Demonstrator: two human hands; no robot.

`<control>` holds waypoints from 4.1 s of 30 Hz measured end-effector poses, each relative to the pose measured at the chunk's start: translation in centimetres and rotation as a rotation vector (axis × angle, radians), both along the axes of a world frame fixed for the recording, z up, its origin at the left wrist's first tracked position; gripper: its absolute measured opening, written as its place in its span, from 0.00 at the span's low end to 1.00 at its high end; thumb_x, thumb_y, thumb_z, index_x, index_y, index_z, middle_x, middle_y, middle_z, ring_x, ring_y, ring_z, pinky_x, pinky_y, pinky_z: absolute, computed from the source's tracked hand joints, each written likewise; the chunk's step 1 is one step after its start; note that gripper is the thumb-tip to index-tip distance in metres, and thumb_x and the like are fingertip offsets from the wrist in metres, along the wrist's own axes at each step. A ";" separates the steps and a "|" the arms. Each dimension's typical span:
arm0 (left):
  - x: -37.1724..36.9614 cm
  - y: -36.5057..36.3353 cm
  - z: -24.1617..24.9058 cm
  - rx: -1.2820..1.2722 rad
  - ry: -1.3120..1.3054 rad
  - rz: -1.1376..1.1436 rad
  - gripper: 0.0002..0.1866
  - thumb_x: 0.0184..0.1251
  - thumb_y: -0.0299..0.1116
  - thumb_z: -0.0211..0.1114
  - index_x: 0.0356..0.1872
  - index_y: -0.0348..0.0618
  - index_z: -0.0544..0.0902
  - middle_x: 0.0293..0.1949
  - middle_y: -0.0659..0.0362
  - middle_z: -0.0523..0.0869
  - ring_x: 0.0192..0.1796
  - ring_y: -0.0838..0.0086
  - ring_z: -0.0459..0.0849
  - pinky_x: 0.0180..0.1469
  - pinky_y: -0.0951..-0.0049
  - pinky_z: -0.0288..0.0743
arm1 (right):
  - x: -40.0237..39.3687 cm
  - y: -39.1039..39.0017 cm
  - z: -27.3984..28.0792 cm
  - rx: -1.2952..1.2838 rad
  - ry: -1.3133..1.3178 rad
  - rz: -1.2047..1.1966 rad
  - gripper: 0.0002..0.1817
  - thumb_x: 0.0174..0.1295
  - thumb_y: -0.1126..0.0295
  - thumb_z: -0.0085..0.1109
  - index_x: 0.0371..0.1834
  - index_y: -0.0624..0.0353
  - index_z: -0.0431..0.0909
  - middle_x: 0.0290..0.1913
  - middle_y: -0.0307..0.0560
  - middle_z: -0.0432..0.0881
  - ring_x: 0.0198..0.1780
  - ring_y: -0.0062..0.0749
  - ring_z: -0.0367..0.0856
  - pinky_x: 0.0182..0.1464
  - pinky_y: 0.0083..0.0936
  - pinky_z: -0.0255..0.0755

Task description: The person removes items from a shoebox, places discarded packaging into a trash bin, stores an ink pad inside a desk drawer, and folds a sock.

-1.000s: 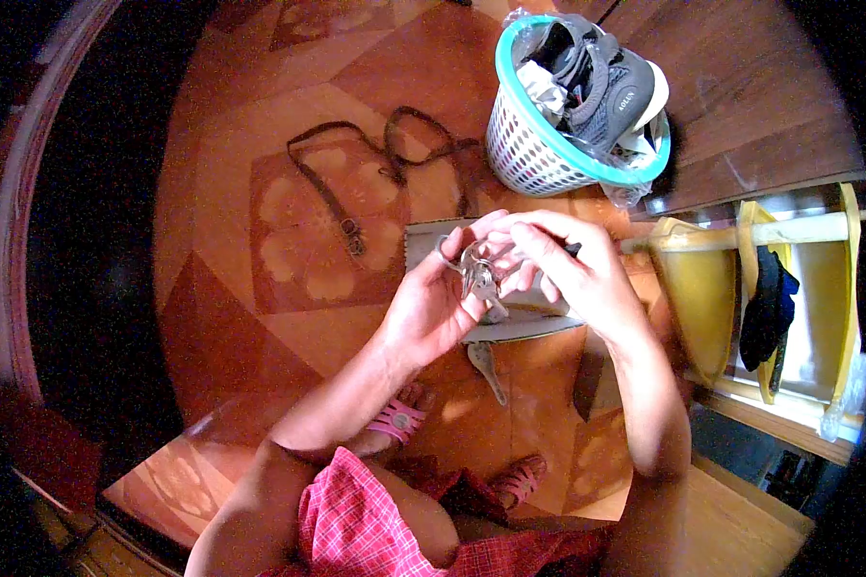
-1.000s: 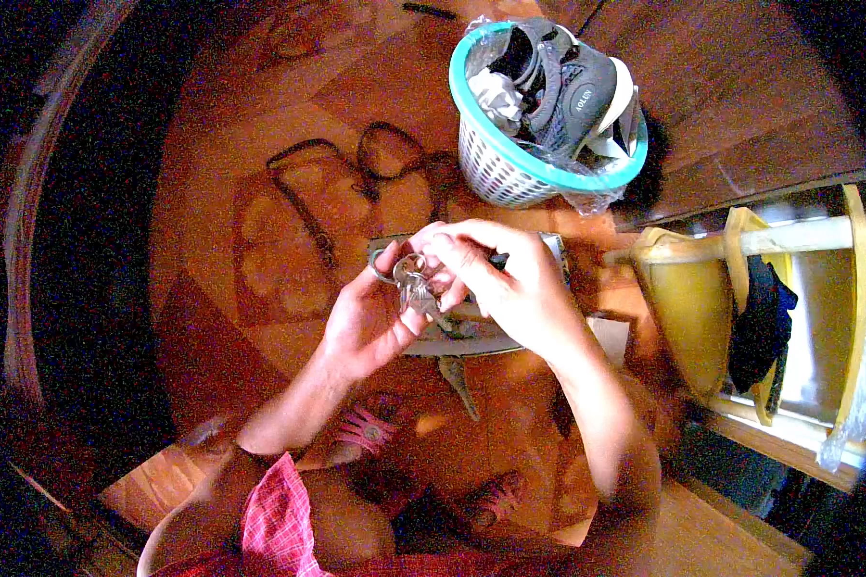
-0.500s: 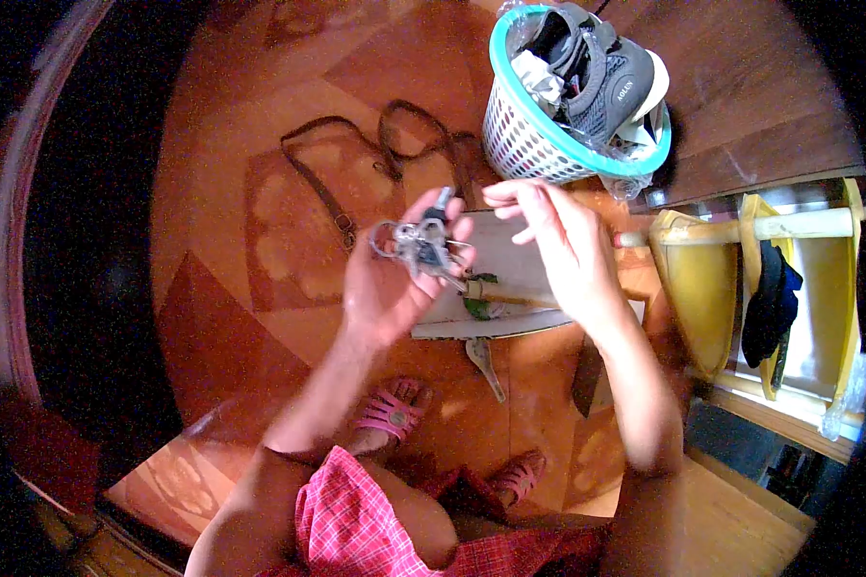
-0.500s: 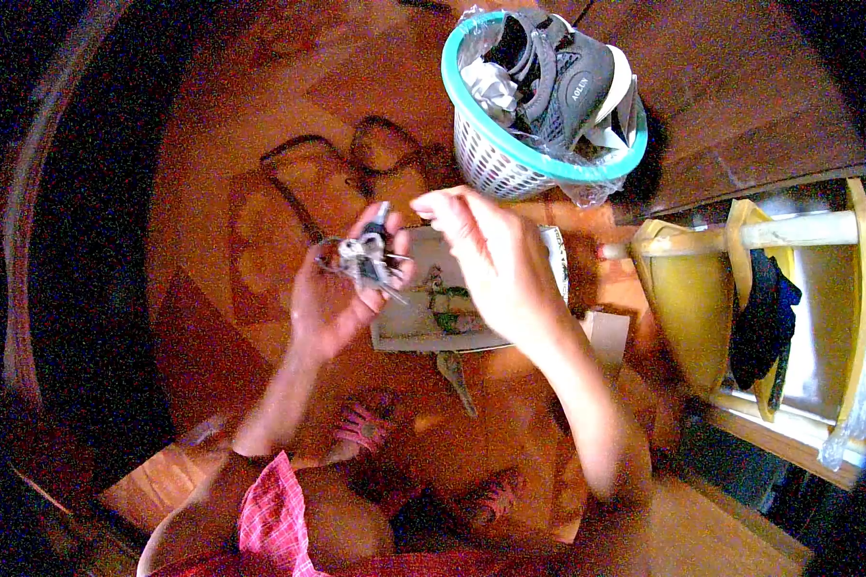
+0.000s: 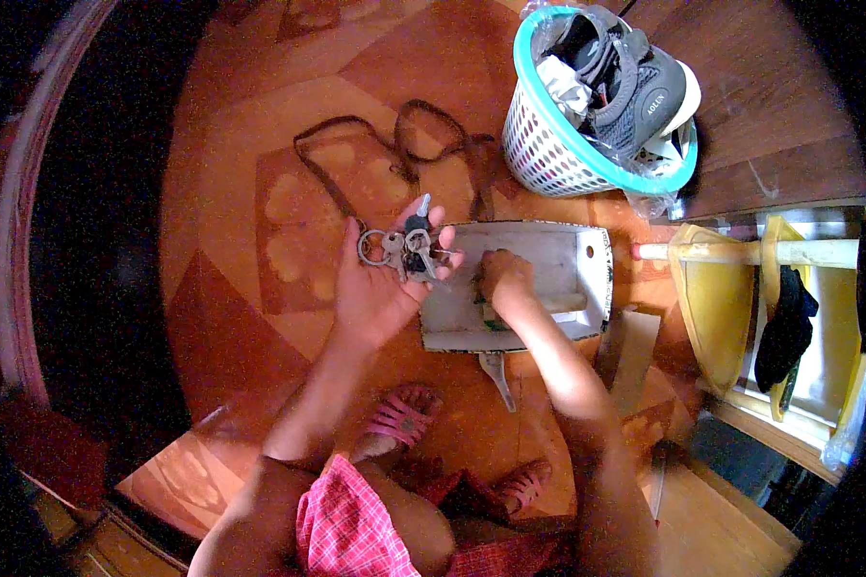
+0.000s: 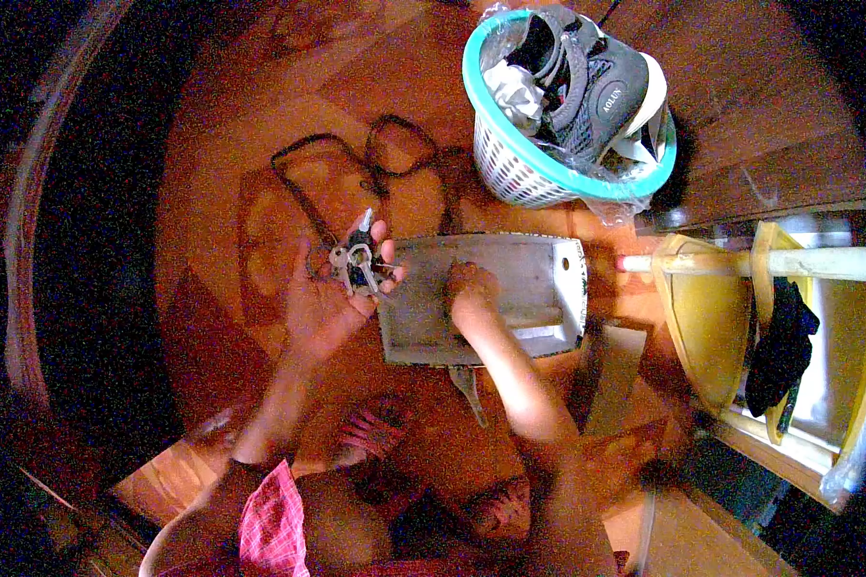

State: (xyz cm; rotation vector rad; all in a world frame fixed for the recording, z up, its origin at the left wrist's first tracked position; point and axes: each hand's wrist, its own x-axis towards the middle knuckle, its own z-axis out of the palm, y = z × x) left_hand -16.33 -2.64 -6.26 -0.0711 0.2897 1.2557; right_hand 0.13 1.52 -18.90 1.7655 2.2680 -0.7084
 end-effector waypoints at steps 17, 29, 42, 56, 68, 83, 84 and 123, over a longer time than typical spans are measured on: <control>3.2 -1.0 2.0 0.059 -0.038 -0.123 0.40 0.65 0.64 0.35 0.64 0.38 0.61 0.61 0.53 0.69 0.60 0.59 0.69 0.56 0.60 0.70 | 7.1 0.1 18.2 -0.443 1.310 -0.138 0.05 0.62 0.73 0.54 0.37 0.62 0.71 0.35 0.42 0.80 0.36 0.21 0.79 0.39 0.15 0.72; 4.0 -3.1 0.9 -0.011 0.210 -0.035 0.18 0.70 0.46 0.47 0.53 0.49 0.72 0.38 0.60 0.81 0.40 0.70 0.82 0.53 0.53 0.74 | 10.5 -2.3 6.9 -0.013 0.060 0.289 0.15 0.50 0.74 0.60 0.43 0.60 0.74 0.45 0.55 0.76 0.48 0.49 0.75 0.49 0.38 0.71; 2.1 -3.9 1.1 -0.102 0.460 0.046 0.06 0.67 0.38 0.56 0.33 0.50 0.72 0.23 0.68 0.69 0.22 0.81 0.71 0.42 0.65 0.74 | 12.8 -1.8 11.4 -0.370 0.863 0.005 0.18 0.54 0.65 0.63 0.44 0.66 0.76 0.35 0.43 0.80 0.37 0.22 0.77 0.41 0.24 0.72; 4.9 -5.0 3.7 -0.010 0.689 -0.088 0.08 0.60 0.37 0.64 0.32 0.47 0.74 0.22 0.68 0.70 0.23 0.81 0.69 0.40 0.66 0.73 | 13.7 -4.1 17.5 -0.680 1.233 -0.089 0.24 0.57 0.64 0.59 0.55 0.63 0.70 0.47 0.44 0.79 0.51 0.26 0.75 0.56 0.26 0.66; 5.9 -5.6 4.7 0.090 0.832 -0.126 0.08 0.58 0.33 0.66 0.31 0.45 0.74 0.26 0.65 0.75 0.26 0.81 0.71 0.36 0.71 0.71 | 12.9 -4.2 18.2 -0.579 1.248 -0.134 0.27 0.51 0.72 0.66 0.54 0.62 0.66 0.47 0.43 0.76 0.49 0.26 0.76 0.53 0.26 0.71; 7.5 -7.7 7.8 0.304 1.171 0.147 0.15 0.49 0.22 0.69 0.30 0.44 0.69 0.28 0.63 0.75 0.28 0.80 0.74 0.30 0.79 0.70 | 12.8 -7.7 17.5 -0.187 1.036 0.047 0.22 0.47 0.64 0.68 0.42 0.63 0.73 0.38 0.49 0.80 0.41 0.32 0.78 0.45 0.29 0.71; 8.1 -8.6 8.2 0.282 1.195 0.165 0.15 0.49 0.22 0.69 0.29 0.45 0.68 0.28 0.62 0.75 0.27 0.80 0.74 0.29 0.79 0.70 | 13.4 -8.7 17.8 -0.118 1.004 0.099 0.22 0.47 0.64 0.68 0.42 0.62 0.73 0.37 0.50 0.80 0.41 0.33 0.78 0.45 0.29 0.71; 21.6 -12.2 7.5 0.021 0.835 -0.478 0.11 0.62 0.41 0.61 0.40 0.47 0.75 0.23 0.68 0.70 0.24 0.82 0.67 0.32 0.76 0.67 | 28.6 -22.5 20.4 0.423 1.860 -0.618 0.19 0.62 0.72 0.54 0.56 0.60 0.65 0.42 0.41 0.77 0.40 0.22 0.78 0.38 0.18 0.75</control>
